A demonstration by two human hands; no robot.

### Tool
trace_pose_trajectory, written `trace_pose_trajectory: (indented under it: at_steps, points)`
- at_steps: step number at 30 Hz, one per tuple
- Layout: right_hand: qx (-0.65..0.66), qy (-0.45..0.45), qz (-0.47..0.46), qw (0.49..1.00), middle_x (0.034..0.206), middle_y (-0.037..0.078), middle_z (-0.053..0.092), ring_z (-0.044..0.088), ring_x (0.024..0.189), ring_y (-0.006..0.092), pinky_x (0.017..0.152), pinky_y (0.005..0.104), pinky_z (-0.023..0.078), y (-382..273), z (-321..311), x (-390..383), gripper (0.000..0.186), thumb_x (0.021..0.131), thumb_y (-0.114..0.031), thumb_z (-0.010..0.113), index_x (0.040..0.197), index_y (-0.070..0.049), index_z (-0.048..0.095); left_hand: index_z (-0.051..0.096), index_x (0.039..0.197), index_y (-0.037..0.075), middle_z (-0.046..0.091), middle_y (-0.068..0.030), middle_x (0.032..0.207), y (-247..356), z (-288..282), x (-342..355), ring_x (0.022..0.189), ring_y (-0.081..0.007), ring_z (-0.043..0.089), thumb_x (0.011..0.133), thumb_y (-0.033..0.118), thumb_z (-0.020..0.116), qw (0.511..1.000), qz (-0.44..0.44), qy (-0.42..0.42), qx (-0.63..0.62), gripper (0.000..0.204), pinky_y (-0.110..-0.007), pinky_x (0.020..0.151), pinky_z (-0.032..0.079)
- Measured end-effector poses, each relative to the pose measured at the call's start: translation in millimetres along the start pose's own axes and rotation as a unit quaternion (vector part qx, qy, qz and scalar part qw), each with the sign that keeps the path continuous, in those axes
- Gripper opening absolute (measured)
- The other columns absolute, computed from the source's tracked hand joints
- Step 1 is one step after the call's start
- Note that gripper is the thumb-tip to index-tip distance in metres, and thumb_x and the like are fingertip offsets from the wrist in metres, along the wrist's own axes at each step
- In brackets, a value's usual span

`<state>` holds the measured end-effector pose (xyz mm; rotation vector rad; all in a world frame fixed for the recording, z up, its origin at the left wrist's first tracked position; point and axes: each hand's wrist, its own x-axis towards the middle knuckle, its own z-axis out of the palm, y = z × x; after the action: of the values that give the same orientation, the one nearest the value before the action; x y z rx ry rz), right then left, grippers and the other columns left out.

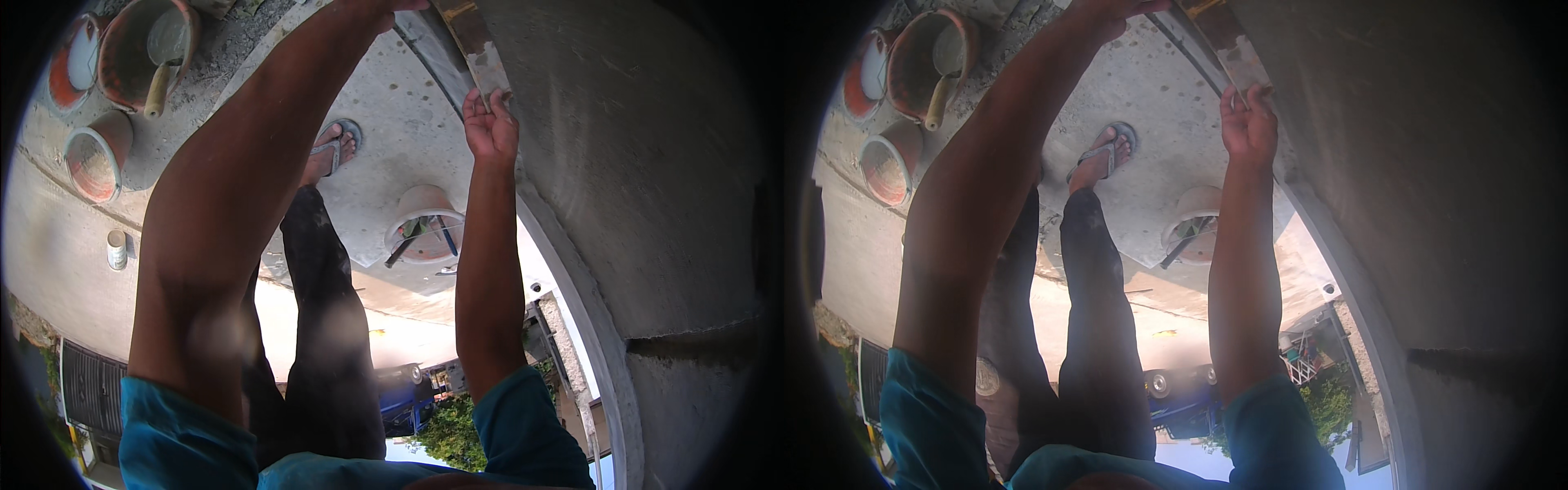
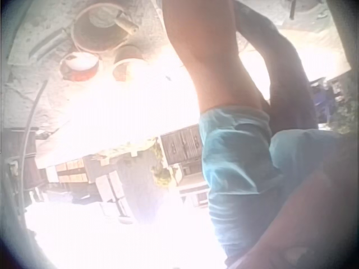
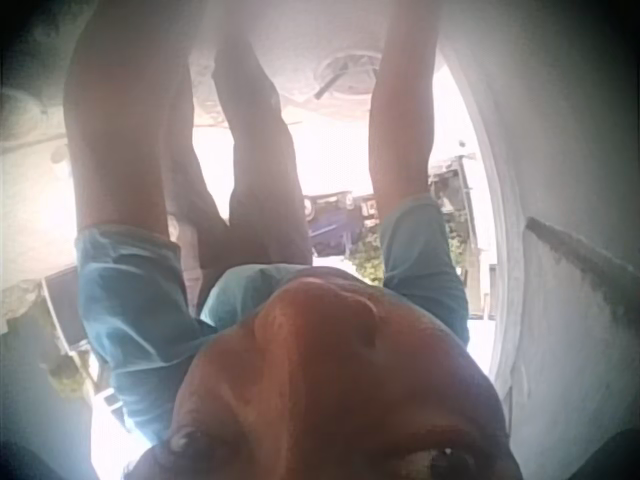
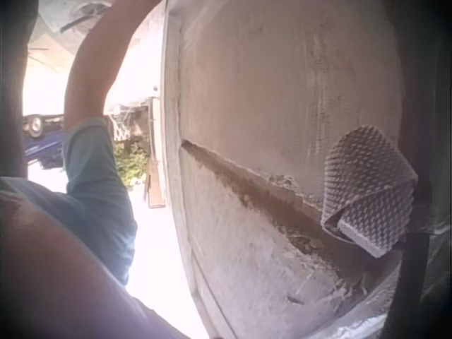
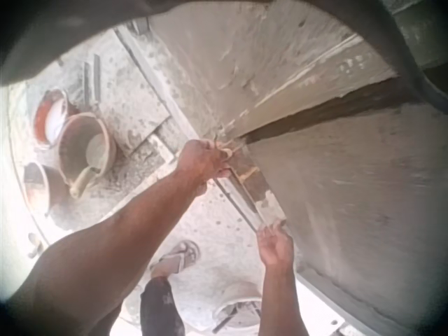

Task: The person scoops cement from a bucket with a trowel and applies it to a concrete ceiling surface, smoothing it with the trowel. The person repeatedly scoops and spreads cement across the ceiling area.

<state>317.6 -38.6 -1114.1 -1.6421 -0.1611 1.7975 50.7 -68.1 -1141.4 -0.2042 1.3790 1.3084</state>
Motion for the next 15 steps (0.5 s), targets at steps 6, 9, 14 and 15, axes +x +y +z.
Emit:
trace_pose_trajectory:
  at_steps: [6,9,14,15]
  points:
    - [-0.016,0.001,-0.038,0.999,0.124,0.018,0.059,0.061,0.110,0.0271,0.092,0.0457,0.055,-8,3,-16,0.027,0.099,-0.003,0.059,0.124,0.000,0.051,0.066,0.096,0.001,0.069,-0.0079,0.085,7,12,-17,0.069,-0.0188,0.067,0.091,0.006,0.067,0.999,0.023,0.013,-0.048,0.007,-0.031,0.065,0.058]
    - [0.005,0.000,-0.010,1.000,0.127,0.009,0.060,0.057,0.117,0.0227,0.096,0.0430,0.050,-16,4,-24,0.042,0.094,-0.002,0.067,0.132,-0.009,0.052,0.066,0.096,0.000,0.068,-0.0077,0.084,10,12,-30,0.070,-0.0181,0.067,0.090,0.006,0.068,0.995,0.072,-0.032,-0.066,0.008,-0.031,0.064,0.059]
    - [-0.012,0.010,-0.049,0.999,0.123,0.017,0.059,0.060,0.110,0.0276,0.091,0.0458,0.055,-23,13,-47,0.030,0.098,-0.003,0.061,0.126,0.000,0.051,0.065,0.097,0.000,0.067,-0.0067,0.084,17,21,-48,0.072,-0.0170,0.066,0.090,0.007,0.069,0.993,0.081,-0.007,-0.084,0.011,-0.032,0.066,0.057]
    - [-0.014,0.011,-0.049,0.999,0.123,0.017,0.059,0.060,0.110,0.0275,0.091,0.0460,0.055,-25,16,-51,0.031,0.097,-0.003,0.061,0.126,0.000,0.051,0.065,0.098,0.000,0.067,-0.0065,0.085,15,22,-50,0.073,-0.0167,0.065,0.090,0.007,0.069,0.992,0.086,-0.007,-0.097,0.011,-0.032,0.067,0.056]
